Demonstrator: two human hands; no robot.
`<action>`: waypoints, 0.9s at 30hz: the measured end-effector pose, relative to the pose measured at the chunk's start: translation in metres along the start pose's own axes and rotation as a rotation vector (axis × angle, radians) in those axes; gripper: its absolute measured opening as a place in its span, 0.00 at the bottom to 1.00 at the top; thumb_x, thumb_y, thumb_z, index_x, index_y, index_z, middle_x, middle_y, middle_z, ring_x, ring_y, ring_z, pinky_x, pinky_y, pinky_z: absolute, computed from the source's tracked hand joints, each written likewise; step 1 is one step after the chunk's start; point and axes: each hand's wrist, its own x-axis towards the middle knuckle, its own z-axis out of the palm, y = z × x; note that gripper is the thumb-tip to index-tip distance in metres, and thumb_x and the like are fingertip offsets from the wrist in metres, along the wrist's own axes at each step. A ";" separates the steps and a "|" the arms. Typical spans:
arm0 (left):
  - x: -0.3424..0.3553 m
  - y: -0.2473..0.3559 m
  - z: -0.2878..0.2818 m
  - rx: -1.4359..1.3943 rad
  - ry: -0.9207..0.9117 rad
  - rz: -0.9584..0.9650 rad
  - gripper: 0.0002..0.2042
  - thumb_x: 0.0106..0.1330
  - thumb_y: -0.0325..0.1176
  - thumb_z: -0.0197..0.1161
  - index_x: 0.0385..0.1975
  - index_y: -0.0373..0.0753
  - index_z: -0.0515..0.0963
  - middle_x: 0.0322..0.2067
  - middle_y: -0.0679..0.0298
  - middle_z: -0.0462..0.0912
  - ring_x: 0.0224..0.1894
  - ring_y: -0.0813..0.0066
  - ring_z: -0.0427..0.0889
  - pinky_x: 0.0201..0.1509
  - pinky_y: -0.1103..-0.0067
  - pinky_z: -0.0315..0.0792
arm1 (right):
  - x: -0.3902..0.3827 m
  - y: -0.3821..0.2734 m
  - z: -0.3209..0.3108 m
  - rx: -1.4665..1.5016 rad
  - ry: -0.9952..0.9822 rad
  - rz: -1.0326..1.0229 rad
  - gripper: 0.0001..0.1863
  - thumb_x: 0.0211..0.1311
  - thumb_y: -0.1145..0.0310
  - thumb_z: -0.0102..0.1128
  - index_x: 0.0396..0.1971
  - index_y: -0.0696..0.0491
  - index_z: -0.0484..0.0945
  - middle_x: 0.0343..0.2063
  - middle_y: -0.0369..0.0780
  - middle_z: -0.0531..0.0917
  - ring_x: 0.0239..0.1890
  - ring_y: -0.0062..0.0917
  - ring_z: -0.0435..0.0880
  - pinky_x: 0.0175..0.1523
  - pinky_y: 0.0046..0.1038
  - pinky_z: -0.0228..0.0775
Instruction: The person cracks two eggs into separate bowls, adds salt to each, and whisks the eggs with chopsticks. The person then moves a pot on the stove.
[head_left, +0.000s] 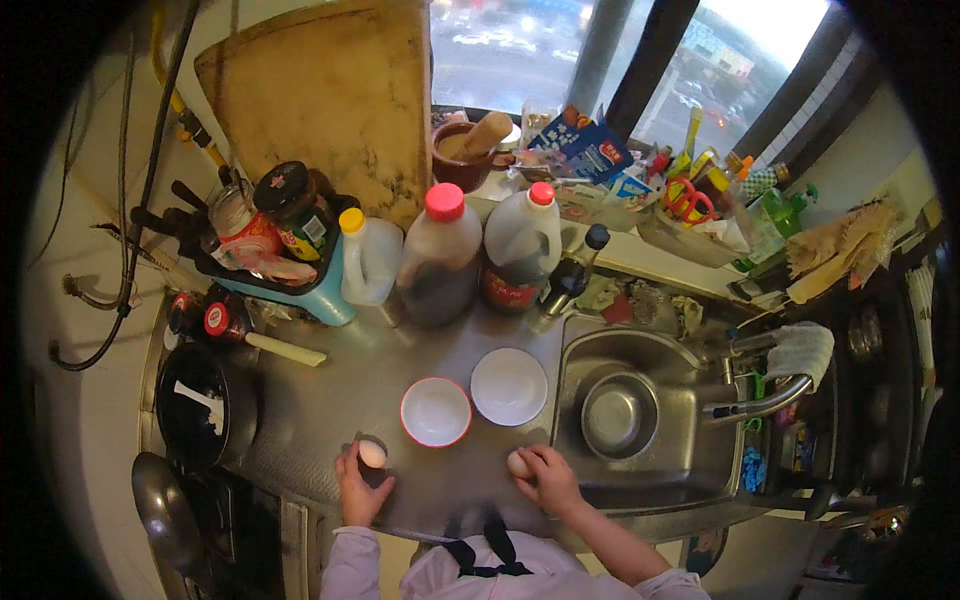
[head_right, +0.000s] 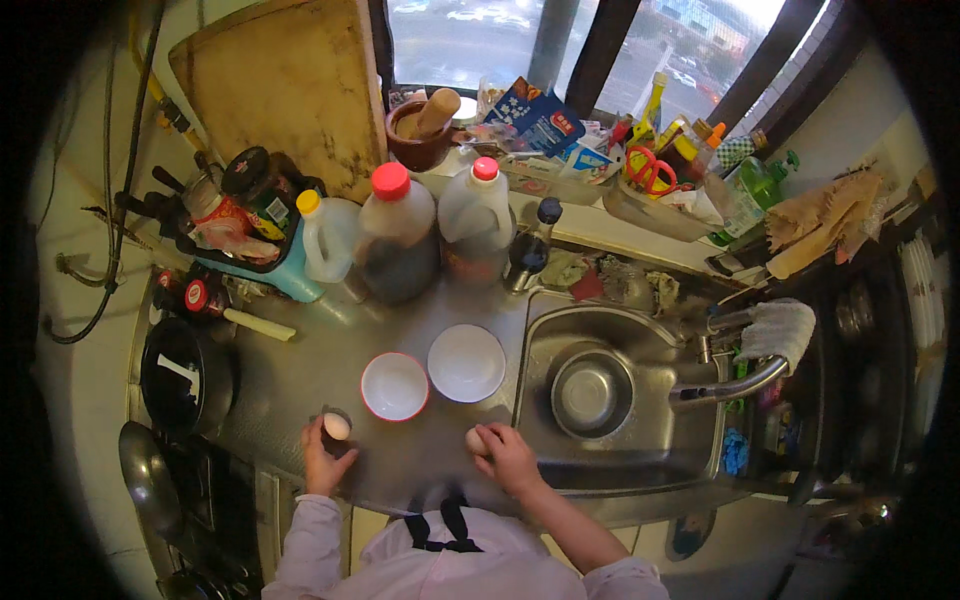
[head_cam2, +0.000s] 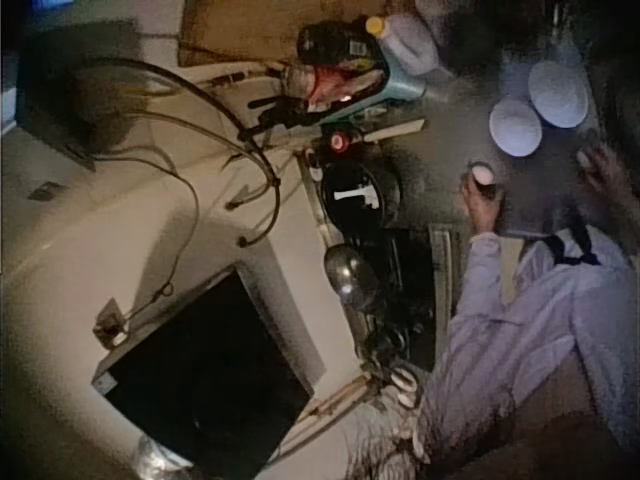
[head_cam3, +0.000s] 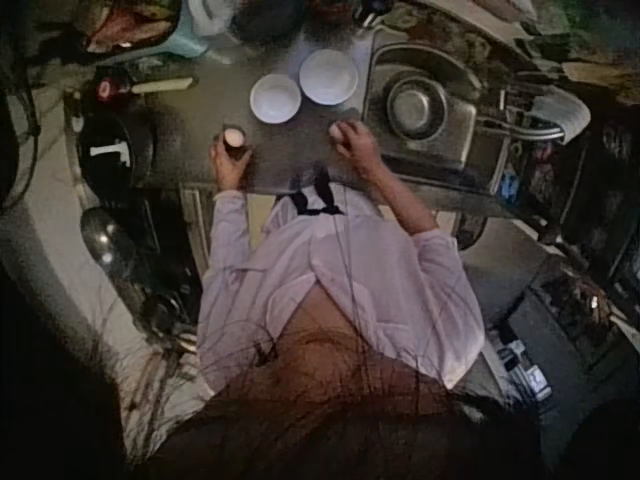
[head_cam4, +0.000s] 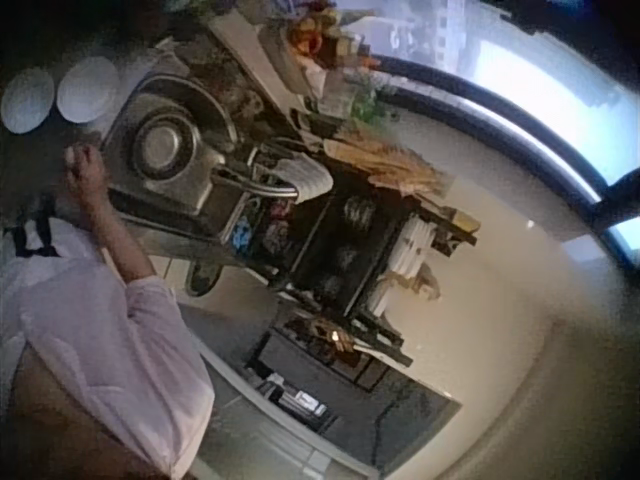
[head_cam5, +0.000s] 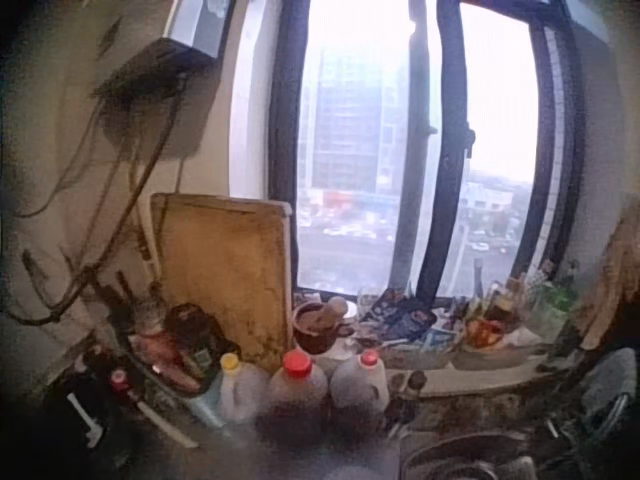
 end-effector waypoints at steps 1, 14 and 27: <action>0.000 0.003 -0.001 0.011 0.001 0.003 0.45 0.35 0.25 0.78 0.61 0.37 0.63 0.54 0.51 0.65 0.56 0.53 0.68 0.61 0.65 0.66 | 0.000 -0.001 0.000 -0.001 0.027 -0.013 0.29 0.44 0.69 0.70 0.52 0.50 0.75 0.45 0.43 0.76 0.46 0.39 0.78 0.49 0.34 0.74; 0.001 0.005 -0.007 -0.047 -0.012 -0.089 0.48 0.36 0.24 0.76 0.64 0.37 0.59 0.55 0.52 0.62 0.54 0.56 0.69 0.60 0.66 0.67 | 0.008 0.007 0.005 -0.002 -0.024 -0.045 0.27 0.44 0.69 0.70 0.49 0.50 0.75 0.46 0.43 0.77 0.44 0.39 0.79 0.46 0.35 0.75; -0.006 0.037 -0.023 -0.163 0.190 -0.152 0.47 0.43 0.23 0.72 0.67 0.41 0.55 0.57 0.58 0.61 0.49 0.67 0.70 0.36 0.79 0.73 | 0.015 -0.006 -0.014 0.022 0.082 -0.169 0.25 0.47 0.71 0.68 0.49 0.51 0.75 0.45 0.43 0.78 0.45 0.39 0.79 0.46 0.35 0.75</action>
